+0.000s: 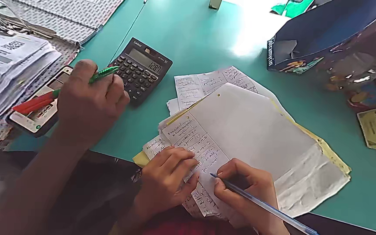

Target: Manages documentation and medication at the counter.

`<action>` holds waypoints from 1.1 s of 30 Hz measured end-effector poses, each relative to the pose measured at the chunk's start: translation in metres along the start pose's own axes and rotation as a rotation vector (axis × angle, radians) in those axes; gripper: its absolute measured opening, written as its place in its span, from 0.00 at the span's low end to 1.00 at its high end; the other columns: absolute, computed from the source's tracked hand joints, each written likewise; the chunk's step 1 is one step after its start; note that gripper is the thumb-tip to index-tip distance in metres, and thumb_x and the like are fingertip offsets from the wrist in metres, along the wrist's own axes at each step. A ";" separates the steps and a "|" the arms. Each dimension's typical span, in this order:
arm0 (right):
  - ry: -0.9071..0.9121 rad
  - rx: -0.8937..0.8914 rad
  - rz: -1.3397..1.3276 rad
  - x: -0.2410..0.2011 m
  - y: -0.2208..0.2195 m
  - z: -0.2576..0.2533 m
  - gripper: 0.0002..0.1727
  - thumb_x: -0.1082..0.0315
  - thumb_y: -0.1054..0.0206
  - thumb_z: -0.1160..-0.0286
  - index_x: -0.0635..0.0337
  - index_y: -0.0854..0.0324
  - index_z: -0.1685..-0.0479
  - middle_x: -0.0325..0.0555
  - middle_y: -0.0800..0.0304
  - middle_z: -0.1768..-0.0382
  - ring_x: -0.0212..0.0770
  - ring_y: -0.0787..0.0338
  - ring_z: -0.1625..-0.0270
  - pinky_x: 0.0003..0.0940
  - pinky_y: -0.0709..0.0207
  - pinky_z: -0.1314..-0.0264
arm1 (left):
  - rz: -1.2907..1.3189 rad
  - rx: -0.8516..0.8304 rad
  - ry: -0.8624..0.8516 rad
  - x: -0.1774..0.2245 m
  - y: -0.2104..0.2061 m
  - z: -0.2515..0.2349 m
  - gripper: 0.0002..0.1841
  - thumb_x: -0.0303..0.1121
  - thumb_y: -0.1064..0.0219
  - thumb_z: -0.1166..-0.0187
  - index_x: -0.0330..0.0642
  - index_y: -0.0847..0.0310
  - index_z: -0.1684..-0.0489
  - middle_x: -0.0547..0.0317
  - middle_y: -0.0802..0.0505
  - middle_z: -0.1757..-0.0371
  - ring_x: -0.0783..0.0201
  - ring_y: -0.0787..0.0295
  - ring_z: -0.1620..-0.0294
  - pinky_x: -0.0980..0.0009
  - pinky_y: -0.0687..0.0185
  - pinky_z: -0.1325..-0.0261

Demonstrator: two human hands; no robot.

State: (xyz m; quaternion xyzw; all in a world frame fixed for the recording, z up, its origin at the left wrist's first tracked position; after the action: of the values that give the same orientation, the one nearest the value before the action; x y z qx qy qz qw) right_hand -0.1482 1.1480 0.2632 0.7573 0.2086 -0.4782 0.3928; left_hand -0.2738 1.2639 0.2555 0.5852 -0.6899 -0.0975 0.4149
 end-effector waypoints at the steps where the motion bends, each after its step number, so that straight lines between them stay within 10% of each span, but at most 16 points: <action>1: -0.002 0.013 0.009 0.001 0.001 0.000 0.05 0.68 0.27 0.47 0.57 0.18 0.75 0.28 0.13 0.78 0.10 0.20 0.77 0.05 0.28 0.76 | -0.001 0.000 0.003 0.000 0.000 0.000 0.15 0.45 0.39 0.17 0.48 0.09 0.57 0.58 0.04 0.49 0.64 0.10 0.39 0.67 0.22 0.27; 33: -0.028 0.079 0.070 0.002 0.004 0.000 0.05 0.69 0.27 0.49 0.58 0.18 0.76 0.27 0.15 0.80 0.10 0.22 0.79 0.05 0.29 0.77 | 0.001 -0.075 0.063 0.001 0.002 -0.007 0.14 0.43 0.37 0.20 0.46 0.08 0.59 0.55 0.03 0.52 0.62 0.08 0.41 0.67 0.21 0.31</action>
State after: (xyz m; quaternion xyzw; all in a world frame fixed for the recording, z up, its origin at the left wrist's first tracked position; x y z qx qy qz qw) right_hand -0.1439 1.1455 0.2629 0.7723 0.1575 -0.4825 0.3820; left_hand -0.2707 1.2663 0.2619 0.5716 -0.6727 -0.1048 0.4581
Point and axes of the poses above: each hand's wrist, its own z-axis away from the middle knuckle, its own y-axis out of the back of the hand, x = y × z, the point moved 8 cm from there along -z, towards the middle knuckle
